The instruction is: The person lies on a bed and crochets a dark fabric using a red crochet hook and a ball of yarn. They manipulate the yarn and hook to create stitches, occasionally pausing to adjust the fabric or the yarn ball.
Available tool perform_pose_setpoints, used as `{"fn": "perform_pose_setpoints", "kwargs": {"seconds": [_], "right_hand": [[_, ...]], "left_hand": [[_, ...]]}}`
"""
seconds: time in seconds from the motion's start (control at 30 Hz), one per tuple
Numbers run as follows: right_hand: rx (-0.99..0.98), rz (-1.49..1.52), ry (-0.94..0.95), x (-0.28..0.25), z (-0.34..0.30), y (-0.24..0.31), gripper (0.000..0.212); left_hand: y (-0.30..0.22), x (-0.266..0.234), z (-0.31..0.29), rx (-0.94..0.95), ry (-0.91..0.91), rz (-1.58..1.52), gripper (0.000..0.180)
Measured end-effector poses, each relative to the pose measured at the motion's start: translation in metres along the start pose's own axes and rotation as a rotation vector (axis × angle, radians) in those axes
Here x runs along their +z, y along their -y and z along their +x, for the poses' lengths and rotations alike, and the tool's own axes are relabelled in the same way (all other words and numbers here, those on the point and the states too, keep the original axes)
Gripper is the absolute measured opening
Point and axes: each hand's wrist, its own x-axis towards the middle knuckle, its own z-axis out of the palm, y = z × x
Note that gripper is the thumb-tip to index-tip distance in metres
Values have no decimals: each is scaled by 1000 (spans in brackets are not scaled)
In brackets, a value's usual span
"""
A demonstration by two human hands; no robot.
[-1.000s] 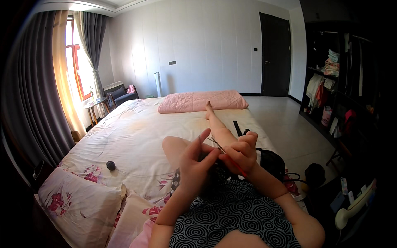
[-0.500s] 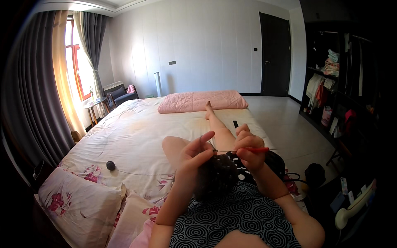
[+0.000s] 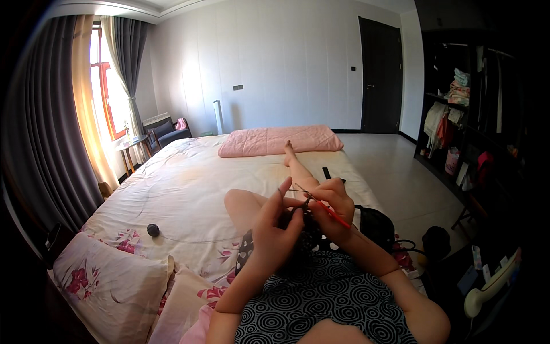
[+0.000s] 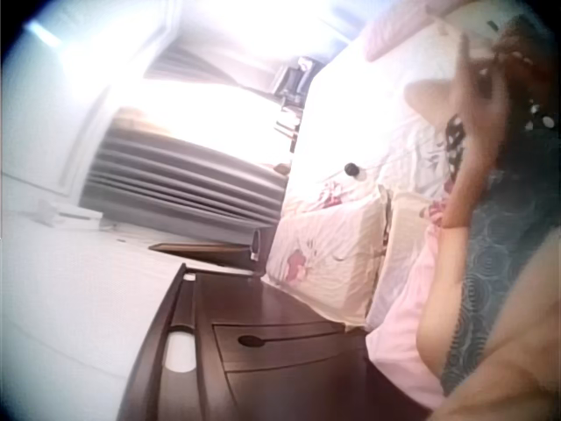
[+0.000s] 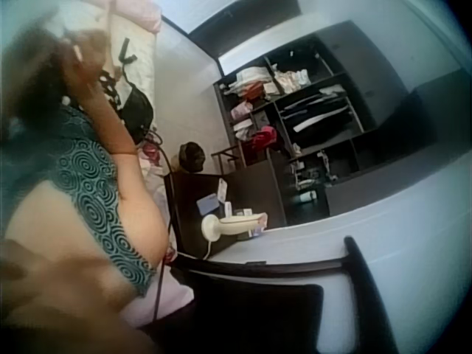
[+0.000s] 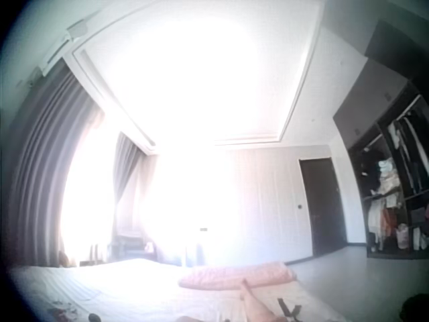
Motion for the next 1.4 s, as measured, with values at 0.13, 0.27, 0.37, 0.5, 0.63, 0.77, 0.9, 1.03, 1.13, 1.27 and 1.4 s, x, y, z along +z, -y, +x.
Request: {"fn": "perform_pose_setpoints", "kwargs": {"seconds": [0.13, 0.27, 0.37, 0.5, 0.63, 0.77, 0.9, 1.03, 1.13, 1.27, 1.4], "right_hand": [[43, 126, -20, -2, -1, -3, 13], [103, 297, 16, -4, 1, -5, 12], [94, 361, 61, -8, 7, -4, 11], [88, 416, 149, -15, 10, -8, 13], [70, 458, 182, -19, 16, -6, 13], [96, 452, 172, -20, 14, -3, 12], [68, 441, 191, -22, 17, -4, 13], [71, 395, 202, -23, 17, -1, 14], [79, 349, 205, -24, 18, 1, 14], [87, 290, 200, -25, 19, 3, 12], [50, 201, 212, -25, 20, 5, 12]], "left_hand": [[-4, -12, 7, -285, 126, -448, 50], [-6, -19, 8, -366, 145, -538, 47], [-4, -21, 9, -382, 159, -603, 46], [-2, -22, 9, -392, 177, -649, 45], [-5, -23, 9, -406, 191, -659, 44], [-7, -23, 9, -377, 186, -572, 43], [-13, -20, 7, -325, 155, -450, 43], [-12, -18, 5, -267, 128, -400, 43], [-13, -16, 4, -237, 98, -393, 42], [-11, -13, 4, -175, 69, -293, 42], [-7, -9, 3, -99, -14, -162, 40]]}}
